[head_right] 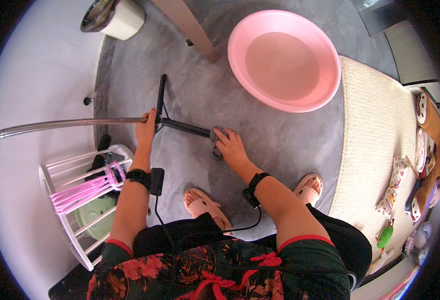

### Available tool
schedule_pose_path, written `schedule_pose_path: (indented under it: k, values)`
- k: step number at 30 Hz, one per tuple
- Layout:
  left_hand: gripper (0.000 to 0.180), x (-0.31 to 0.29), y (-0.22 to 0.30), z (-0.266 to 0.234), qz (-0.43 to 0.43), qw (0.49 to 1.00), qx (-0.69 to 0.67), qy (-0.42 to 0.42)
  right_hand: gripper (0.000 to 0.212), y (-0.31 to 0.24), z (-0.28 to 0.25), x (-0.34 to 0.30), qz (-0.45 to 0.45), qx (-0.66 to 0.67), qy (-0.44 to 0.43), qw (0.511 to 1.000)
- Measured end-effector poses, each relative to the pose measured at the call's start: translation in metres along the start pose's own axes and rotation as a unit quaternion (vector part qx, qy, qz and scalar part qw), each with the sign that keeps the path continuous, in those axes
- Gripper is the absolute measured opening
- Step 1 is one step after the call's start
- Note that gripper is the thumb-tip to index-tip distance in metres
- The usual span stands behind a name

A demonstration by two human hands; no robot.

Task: The person wipes down the legs and central pole of a camera tripod with a cloth, dipping the cloth into a basin of water several times to rinse it.

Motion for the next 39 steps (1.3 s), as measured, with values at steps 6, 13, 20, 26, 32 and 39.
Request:
schedule_pose_path:
  k: [6, 13, 20, 26, 32, 39]
  values:
    - [0.033, 0.001, 0.007, -0.034, -0.057, 0.990, -0.125, -0.014, 0.016, 0.005, -0.011, 0.028, 0.079, -0.015, -0.033, 0.996]
    - [0.027, -0.017, 0.061, -0.093, 0.006, 0.986, -0.154, -0.057, 0.032, 0.062, -0.055, 0.073, 0.308, 0.201, 0.038, 0.929]
    - [0.033, -0.057, 0.107, -0.132, 0.054, 0.975, -0.186, -0.107, 0.025, 0.012, -0.051, 0.109, 0.442, 0.715, -0.014, 0.541]
    - [0.038, -0.084, 0.128, -0.143, 0.035, 0.951, -0.283, -0.117, 0.029, -0.025, -0.095, 0.137, 0.403, 0.820, -0.043, 0.404]
    - [0.045, -0.087, 0.123, -0.140, 0.061, 0.942, -0.293, -0.150, 0.021, -0.031, -0.097, 0.164, 0.415, 0.767, -0.060, 0.486]
    - [0.039, -0.098, 0.129, -0.133, 0.073, 0.940, -0.289, -0.168, 0.032, -0.029, -0.097, 0.184, 0.295, 0.608, -0.067, 0.734]
Point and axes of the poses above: each hand's wrist, its own x-axis towards the middle knuckle, its own z-axis out of the palm, y = z × x, the point moved 2 cm from there along x, towards the middle knuckle, and after that the axes turned 12 degrees about y, right-handed, at the moved point
